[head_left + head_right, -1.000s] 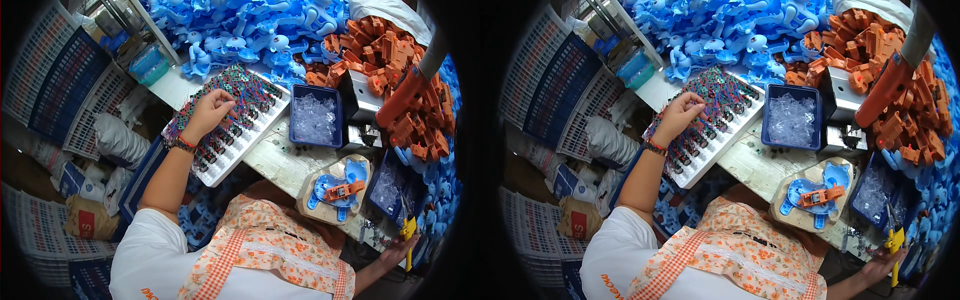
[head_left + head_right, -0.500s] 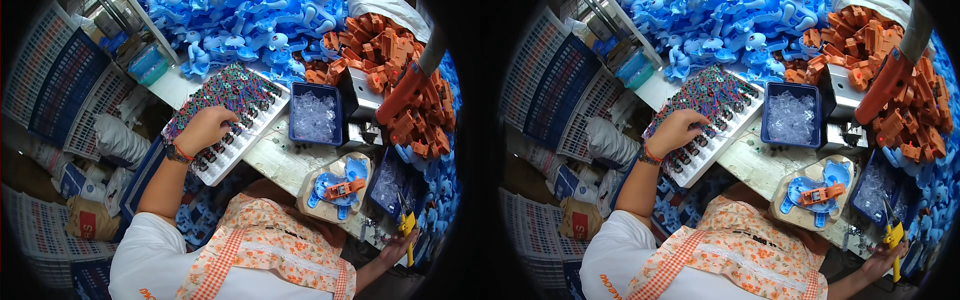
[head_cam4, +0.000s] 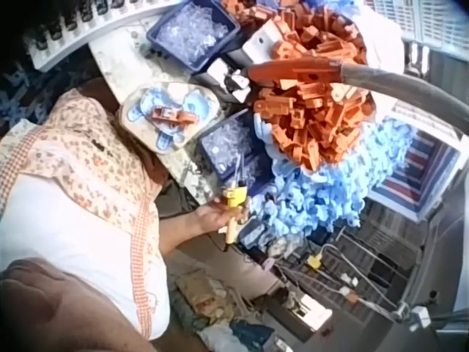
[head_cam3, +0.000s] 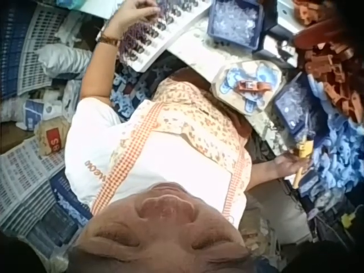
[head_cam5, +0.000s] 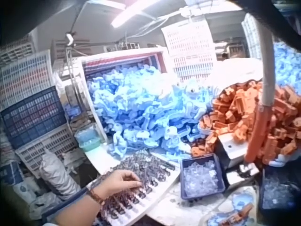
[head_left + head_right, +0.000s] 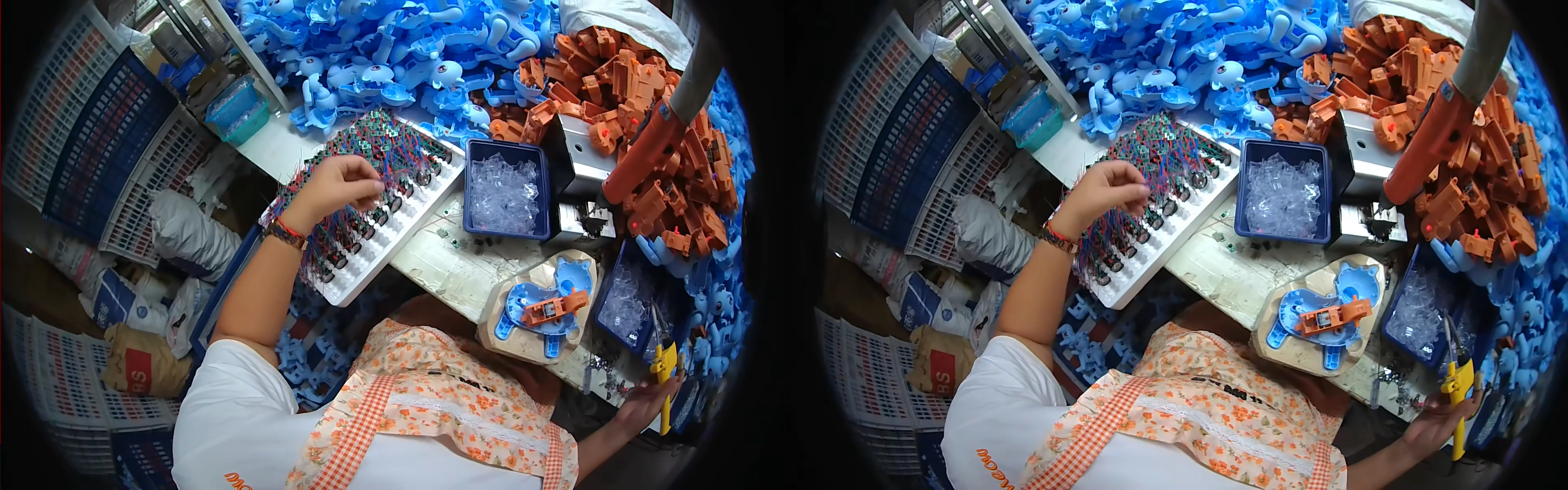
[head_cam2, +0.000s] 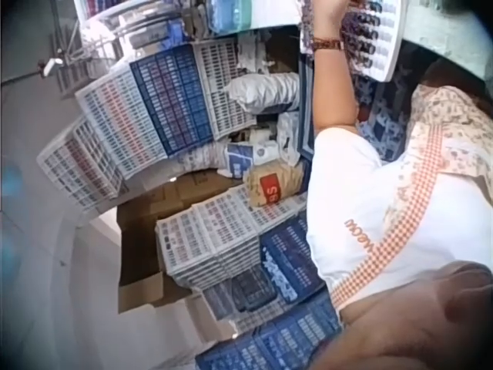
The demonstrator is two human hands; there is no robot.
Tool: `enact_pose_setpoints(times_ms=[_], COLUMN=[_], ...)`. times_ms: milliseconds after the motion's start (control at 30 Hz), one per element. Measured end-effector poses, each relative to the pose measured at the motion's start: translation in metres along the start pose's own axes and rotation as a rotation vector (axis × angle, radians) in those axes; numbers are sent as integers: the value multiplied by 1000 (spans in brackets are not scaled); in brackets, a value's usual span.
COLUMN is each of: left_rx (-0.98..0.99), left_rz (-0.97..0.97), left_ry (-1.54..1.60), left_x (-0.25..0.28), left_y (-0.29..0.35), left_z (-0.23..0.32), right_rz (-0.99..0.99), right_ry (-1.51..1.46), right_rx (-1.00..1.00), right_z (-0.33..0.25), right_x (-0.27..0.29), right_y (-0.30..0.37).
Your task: Assembling small plastic horse toys using hand tools and a mechanical press on a production line.
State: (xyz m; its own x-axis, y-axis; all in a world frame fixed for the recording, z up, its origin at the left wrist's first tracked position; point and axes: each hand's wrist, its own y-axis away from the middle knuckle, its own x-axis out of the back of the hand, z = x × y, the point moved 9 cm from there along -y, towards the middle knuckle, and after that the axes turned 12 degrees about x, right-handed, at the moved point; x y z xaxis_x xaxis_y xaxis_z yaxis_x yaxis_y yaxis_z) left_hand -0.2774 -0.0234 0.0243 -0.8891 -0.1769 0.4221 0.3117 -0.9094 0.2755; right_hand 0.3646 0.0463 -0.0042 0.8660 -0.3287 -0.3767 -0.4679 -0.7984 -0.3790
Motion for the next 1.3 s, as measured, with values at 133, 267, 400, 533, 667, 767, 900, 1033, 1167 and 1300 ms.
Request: enact_pose_setpoints(times_ms=[133, 267, 400, 533, 667, 767, 900, 1033, 1167, 1300], left_rx=[147, 74, -56, -137, -218, -233, -246, -256, -209, -130], left_rz=[52, -72, -158, -278, -456, -638, -757, -831, -794, -722], left_ry=[569, 835, 658, 601, 604, 718, 809, 804, 787, 748], left_x=[17, -6, -60, -121, -177, -204, -216, -221, -223, -221], left_y=[5, 22, 41, 58, 77, 87, 90, 93, 92, 86], left_z=[-12, 15, 59, 76, 89, 93, 90, 92, 88, 73], right_rz=[-398, -556, -800, -1018, -1104, -1096, -1066, -1023, -1017, -990], right_ry=[-175, -121, -194, -304, -119, -74, -110, -176, -205, -281], right_rx=[35, 15, 106, 247, 590, 635, 476, 347, 240, 150], right_z=[6, -13, -54, -79, -96, -81, -53, -39, -32, -38], right_x=[-1, -32, -113, -214, -274, -272, -257, -252, -250, -251], right_y=[1, 28, 67, 100, 113, 110, 107, 110, 111, 112])
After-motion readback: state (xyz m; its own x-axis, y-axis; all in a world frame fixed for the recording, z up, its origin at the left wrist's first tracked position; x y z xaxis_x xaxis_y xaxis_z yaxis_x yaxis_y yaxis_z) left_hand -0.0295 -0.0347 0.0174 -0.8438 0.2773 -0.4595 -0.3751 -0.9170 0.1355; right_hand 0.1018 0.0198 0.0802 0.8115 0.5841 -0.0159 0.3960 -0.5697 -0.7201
